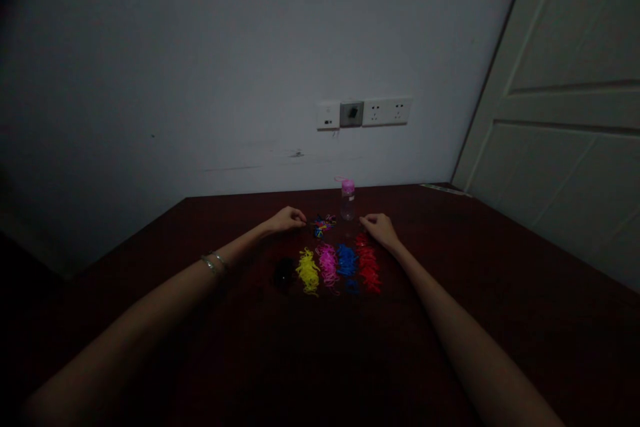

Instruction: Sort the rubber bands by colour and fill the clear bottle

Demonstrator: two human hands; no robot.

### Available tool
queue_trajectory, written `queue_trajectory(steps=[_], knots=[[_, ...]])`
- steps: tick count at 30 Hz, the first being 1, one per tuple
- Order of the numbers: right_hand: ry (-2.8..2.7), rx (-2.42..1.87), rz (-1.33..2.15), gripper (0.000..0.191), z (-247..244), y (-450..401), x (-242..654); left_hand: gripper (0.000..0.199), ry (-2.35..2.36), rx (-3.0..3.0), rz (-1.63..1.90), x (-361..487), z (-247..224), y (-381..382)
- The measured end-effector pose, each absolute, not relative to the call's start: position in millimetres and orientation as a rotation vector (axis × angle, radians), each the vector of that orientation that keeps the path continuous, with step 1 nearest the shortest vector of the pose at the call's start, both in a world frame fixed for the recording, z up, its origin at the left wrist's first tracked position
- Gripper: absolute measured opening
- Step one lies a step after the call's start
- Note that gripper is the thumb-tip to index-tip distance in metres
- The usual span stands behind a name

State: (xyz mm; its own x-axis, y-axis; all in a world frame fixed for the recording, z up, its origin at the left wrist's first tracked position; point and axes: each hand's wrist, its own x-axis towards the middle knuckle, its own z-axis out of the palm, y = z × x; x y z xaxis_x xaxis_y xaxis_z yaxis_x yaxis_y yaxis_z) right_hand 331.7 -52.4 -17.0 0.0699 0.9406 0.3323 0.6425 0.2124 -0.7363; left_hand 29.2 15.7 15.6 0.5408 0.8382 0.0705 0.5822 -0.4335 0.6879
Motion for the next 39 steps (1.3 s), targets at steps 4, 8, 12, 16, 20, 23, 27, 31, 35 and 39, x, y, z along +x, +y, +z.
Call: queue_trajectory(steps=[4, 8, 12, 16, 20, 23, 27, 31, 35, 39], knots=[[-1.632, -1.521, 0.460, 0.036, -16, -53, 331, 0.025, 1.162, 2.158, 0.472, 40, 11, 18], [-1.641, -1.527, 0.475, 0.036, -18, -51, 334, 0.029, 1.160, 2.083, 0.376, 44, 13, 20], [-1.655, -1.524, 0.464, 0.037, -20, -50, 335, 0.027, 1.091, 2.012, 0.308, 37, 15, 25], [-1.658, -1.518, 0.461, 0.038, -20, -51, 334, 0.024, 1.047, 1.909, 0.341, 31, 14, 27], [-1.666, -1.519, 0.454, 0.039, -18, -53, 332, 0.027, 1.075, 1.880, 0.385, 28, 10, 25], [-1.672, -1.528, 0.447, 0.040, -17, -56, 331, 0.030, 1.085, 1.868, 0.432, 28, 8, 23], [-1.668, -1.524, 0.442, 0.040, -14, -59, 330, 0.031, 1.105, 1.858, 0.495, 29, 6, 20], [-1.661, -1.533, 0.446, 0.041, -12, -61, 329, 0.025, 1.077, 1.860, 0.555, 31, 3, 20], [-1.655, -1.523, 0.447, 0.041, -12, -61, 330, 0.016, 1.031, 1.844, 0.617, 32, -2, 21], [-1.649, -1.512, 0.469, 0.041, -15, -58, 332, 0.014, 1.024, 1.840, 0.637, 31, -5, 19]])
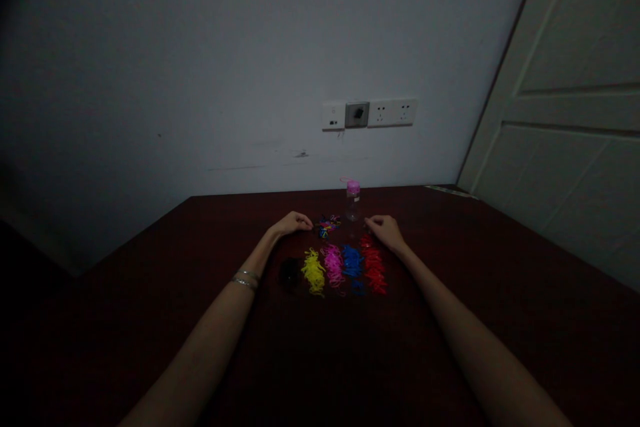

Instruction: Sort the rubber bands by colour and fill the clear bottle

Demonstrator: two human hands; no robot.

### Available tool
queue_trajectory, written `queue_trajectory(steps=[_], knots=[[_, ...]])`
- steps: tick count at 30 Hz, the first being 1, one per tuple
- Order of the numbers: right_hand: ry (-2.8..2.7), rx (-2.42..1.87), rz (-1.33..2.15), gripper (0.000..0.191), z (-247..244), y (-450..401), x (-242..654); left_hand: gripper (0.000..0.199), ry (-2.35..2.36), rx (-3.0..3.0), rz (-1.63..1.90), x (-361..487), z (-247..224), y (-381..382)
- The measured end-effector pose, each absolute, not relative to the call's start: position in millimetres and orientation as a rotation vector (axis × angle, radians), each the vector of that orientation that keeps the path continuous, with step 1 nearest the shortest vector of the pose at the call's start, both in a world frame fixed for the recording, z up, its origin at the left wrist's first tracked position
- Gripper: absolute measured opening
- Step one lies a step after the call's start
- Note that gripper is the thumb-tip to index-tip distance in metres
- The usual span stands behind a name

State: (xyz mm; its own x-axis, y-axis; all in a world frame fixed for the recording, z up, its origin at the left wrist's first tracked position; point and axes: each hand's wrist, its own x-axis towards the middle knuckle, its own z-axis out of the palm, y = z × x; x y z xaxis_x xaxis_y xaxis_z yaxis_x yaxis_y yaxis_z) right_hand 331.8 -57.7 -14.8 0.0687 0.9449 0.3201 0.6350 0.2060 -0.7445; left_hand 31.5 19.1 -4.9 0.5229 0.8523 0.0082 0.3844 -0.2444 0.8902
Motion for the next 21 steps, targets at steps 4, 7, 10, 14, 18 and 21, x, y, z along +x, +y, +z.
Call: queue_trajectory(steps=[4, 7, 10, 14, 18, 21], knots=[[-1.637, -1.485, 0.495, 0.042, -17, -56, 334, 0.022, 1.028, 1.913, 0.651, 32, -5, 15], [-1.636, -1.457, 0.509, 0.043, -17, -56, 333, 0.033, 1.005, 1.978, 0.668, 31, -3, 13], [-1.626, -1.440, 0.545, 0.042, -10, -57, 329, 0.034, 0.983, 2.025, 0.653, 30, -3, 12], [-1.669, -1.365, 0.496, 0.040, 9, -58, 319, 0.030, 0.998, 2.073, 0.626, 29, -6, 14], [-1.711, -1.290, 0.448, 0.039, 28, -67, 305, 0.029, 1.005, 2.075, 0.640, 29, -9, 14], [-1.737, -1.290, 0.472, 0.038, 34, -80, 297, 0.028, 1.022, 2.088, 0.648, 30, -8, 12]])
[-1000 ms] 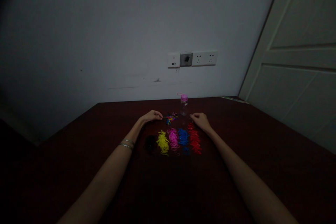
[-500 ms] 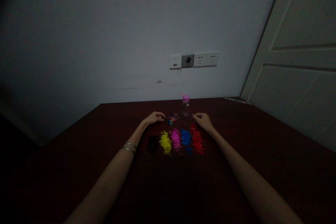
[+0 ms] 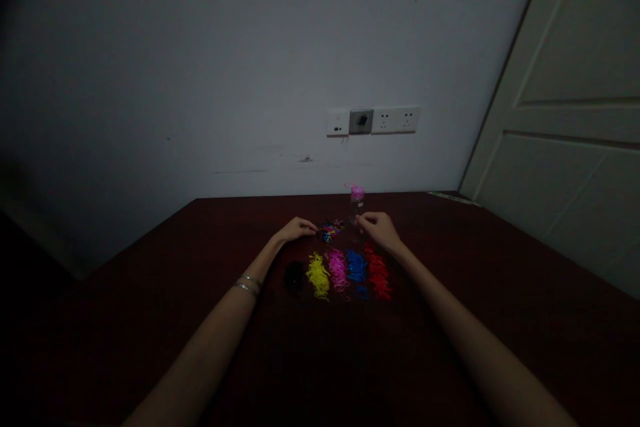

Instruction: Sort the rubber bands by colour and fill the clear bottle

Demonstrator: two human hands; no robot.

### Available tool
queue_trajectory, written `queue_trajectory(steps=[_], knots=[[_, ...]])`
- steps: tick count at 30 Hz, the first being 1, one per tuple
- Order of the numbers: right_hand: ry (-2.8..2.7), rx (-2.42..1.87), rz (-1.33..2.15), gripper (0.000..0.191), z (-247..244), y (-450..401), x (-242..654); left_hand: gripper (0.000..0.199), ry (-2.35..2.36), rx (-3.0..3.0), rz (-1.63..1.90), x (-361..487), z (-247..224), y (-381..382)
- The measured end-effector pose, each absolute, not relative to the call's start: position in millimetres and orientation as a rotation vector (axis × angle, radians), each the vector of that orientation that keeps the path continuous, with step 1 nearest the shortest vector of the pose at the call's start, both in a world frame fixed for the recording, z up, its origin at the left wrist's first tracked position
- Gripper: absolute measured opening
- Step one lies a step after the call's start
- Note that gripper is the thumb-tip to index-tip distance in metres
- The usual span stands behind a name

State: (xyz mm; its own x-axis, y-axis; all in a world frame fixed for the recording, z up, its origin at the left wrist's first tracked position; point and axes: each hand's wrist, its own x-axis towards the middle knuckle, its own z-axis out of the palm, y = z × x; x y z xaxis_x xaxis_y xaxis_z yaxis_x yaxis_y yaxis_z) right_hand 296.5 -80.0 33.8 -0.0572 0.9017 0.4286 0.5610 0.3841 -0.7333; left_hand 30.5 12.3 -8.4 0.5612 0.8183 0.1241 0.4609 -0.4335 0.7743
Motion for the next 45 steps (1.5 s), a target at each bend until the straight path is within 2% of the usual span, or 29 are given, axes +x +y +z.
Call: queue_trajectory(steps=[8, 21, 30, 36, 45], knots=[[-1.623, -1.373, 0.522, 0.040, 46, -121, 287, 0.026, 1.054, 2.101, 0.645, 33, -8, 12], [-1.510, -1.406, 0.002, 0.035, 110, -219, 259, 0.019, 1.115, 2.243, 0.624, 40, -6, 6], [-1.531, -1.447, -0.043, 0.034, 103, -208, 257, 0.020, 1.041, 2.242, 0.522, 36, 15, -1], [-1.518, -1.474, -0.082, 0.035, 97, -194, 259, 0.016, 0.932, 2.114, 0.363, 16, 40, -8], [-1.555, -1.627, -0.082, 0.034, 91, -183, 265, 0.022, 0.824, 1.799, -0.161, -5, 48, -21]])
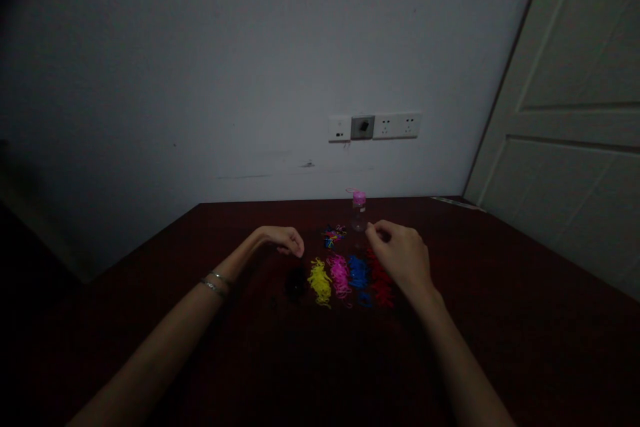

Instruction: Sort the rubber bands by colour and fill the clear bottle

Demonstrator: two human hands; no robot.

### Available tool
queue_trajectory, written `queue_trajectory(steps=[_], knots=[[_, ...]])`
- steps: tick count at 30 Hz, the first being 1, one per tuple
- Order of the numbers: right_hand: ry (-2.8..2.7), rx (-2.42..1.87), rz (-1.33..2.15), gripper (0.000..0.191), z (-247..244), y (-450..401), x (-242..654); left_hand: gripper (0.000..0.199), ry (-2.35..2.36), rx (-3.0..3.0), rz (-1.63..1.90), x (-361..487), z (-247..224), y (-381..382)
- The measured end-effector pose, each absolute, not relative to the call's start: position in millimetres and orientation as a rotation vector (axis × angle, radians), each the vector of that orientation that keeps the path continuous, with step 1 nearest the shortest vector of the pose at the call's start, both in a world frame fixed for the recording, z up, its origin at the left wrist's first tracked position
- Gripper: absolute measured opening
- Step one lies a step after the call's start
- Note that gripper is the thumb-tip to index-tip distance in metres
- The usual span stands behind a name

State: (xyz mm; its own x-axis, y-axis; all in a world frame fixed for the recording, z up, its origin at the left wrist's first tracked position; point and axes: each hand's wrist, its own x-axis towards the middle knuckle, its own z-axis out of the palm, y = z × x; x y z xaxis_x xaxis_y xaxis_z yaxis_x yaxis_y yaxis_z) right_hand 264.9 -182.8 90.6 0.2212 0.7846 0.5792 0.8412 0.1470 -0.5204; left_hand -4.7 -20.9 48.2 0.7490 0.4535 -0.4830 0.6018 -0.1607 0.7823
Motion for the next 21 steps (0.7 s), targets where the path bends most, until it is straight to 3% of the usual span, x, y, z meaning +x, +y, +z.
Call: queue_trajectory(steps=[4, 13, 21], knots=[[-1.578, -1.677, -0.075, 0.035, 89, -181, 266, 0.025, 0.810, 1.795, -0.170, 0, 47, -23], [-1.671, -1.758, -0.070, 0.029, 82, -166, 273, 0.032, 0.996, 1.900, 0.393, 16, 33, -9], [-1.827, -1.760, 0.067, 0.023, 53, -109, 283, 0.028, 1.138, 1.902, 0.647, 35, 7, -1]])
